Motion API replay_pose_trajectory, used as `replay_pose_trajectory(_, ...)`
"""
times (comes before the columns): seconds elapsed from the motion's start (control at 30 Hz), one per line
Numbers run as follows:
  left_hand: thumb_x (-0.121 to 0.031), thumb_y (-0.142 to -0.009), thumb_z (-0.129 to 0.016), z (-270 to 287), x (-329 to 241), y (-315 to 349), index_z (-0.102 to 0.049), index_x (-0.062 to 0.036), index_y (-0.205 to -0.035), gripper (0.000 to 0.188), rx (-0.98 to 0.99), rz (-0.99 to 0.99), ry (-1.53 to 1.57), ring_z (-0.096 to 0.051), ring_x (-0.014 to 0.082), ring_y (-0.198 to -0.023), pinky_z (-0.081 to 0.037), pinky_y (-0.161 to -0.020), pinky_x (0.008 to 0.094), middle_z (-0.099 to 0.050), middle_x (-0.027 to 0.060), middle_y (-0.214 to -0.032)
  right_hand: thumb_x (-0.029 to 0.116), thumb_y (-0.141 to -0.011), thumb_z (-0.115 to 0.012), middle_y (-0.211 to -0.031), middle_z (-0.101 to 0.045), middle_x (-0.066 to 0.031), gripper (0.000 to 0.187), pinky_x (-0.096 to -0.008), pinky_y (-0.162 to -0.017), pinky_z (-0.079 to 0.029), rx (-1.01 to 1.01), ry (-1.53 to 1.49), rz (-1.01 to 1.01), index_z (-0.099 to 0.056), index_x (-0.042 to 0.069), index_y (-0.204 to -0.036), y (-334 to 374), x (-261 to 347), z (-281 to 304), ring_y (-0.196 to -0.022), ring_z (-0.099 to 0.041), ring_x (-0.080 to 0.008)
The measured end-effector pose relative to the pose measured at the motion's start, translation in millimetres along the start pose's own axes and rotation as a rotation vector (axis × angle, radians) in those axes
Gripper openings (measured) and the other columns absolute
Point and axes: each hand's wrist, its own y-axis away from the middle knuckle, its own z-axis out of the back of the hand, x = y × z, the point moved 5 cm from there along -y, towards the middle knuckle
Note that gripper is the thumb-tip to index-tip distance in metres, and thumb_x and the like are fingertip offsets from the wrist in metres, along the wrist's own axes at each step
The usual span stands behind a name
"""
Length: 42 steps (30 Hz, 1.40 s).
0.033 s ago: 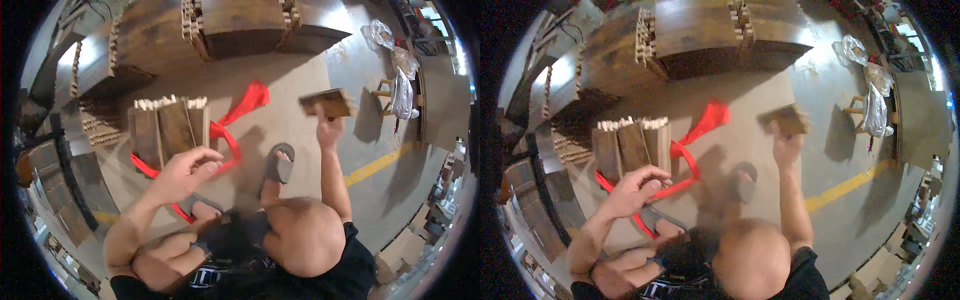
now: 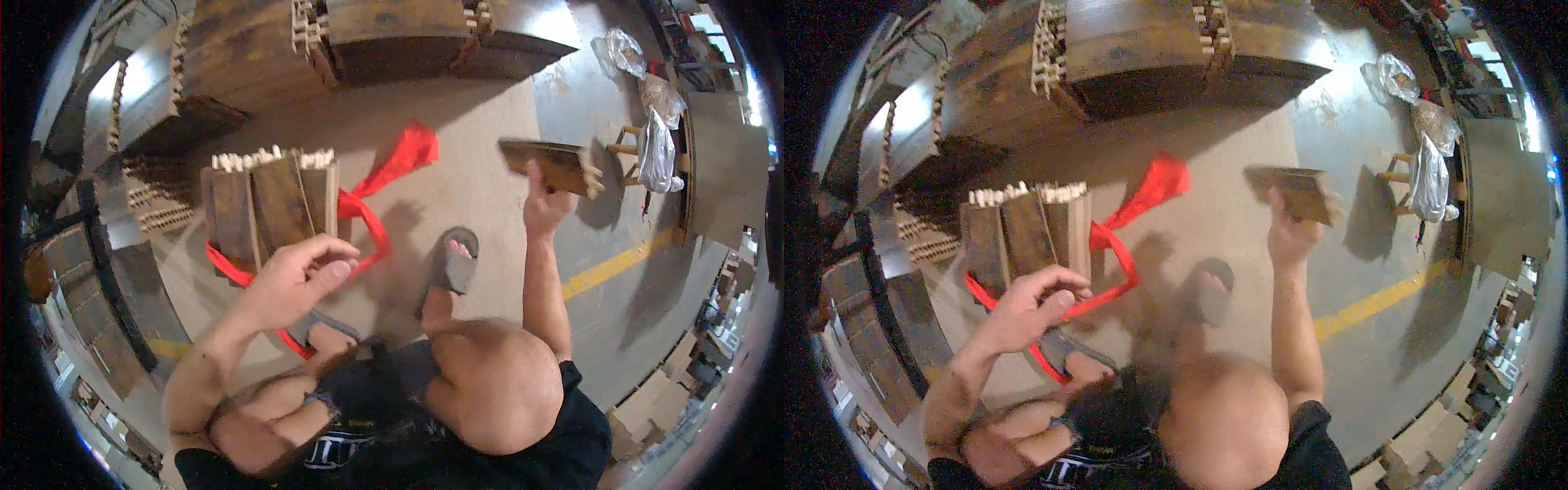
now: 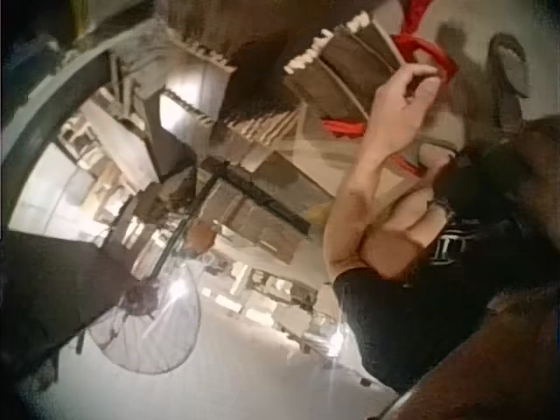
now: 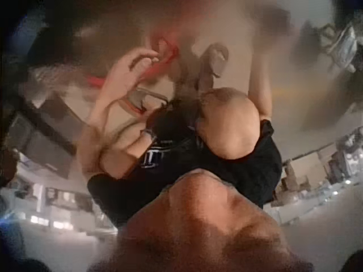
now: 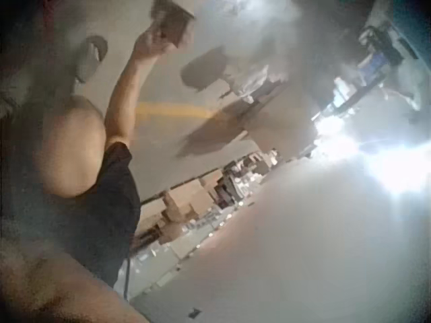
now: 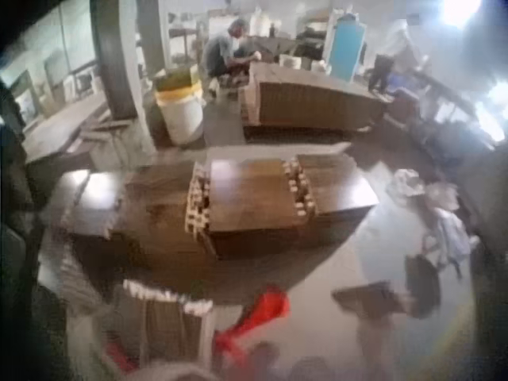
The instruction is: The person organizes a stack of small wooden slats and secures them with a red ribbon before picking up larger wooden planks and arranging them on top of one another.
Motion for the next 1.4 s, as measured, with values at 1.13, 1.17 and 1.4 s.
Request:
replay_pose_trajectory(1.13, -0.014, -0.098, -0.060, 16, -41, -11, -0.058, -0.0029, -0.123, 0.028, -0.321, -0.272, 0.058, -0.062, 0.0103, -0.096, -0.050, -0.086, 0.0282, -0.066, 0.0048, -0.110, 0.036, -0.090, -0.071, -0.115, -0.061, 0.0008, 0.042, -0.0342, -0.089, -0.047, 0.495, -1.197, -1.145, -0.057, 0.013, -0.122, 69, 89, -128, -0.107, -0.057, -0.0162)
replay_pose_trajectory(1.17, -0.014, -0.098, -0.060, 17, -41, -13, -0.058, -0.0029, -0.123, 0.028, -0.336, -0.268, 0.062, -0.062, 0.0103, -0.096, -0.050, -0.086, 0.0282, -0.066, 0.0048, -0.110, 0.038, -0.091, -0.070, -0.116, -0.061, 0.0010, 0.043, -0.0344, -0.090, -0.047, 0.551, -1.213, -1.181, -0.057, 0.014, -0.124, 75, 99, -137, -0.107, -0.057, -0.0165)
replay_pose_trajectory(1.4, -0.010, -0.095, -0.064, 20, -41, -12, -0.057, -0.0024, -0.117, 0.025, -0.392, -0.312, 0.153, -0.061, 0.0091, -0.097, -0.051, -0.087, 0.0290, -0.063, 0.0041, -0.108, 0.038, -0.100, -0.056, -0.118, -0.063, -0.0050, 0.037, -0.0378, -0.092, -0.052, 0.626, -1.260, -1.103, -0.056, 0.010, -0.125, 95, 132, -155, -0.107, -0.062, -0.0197)
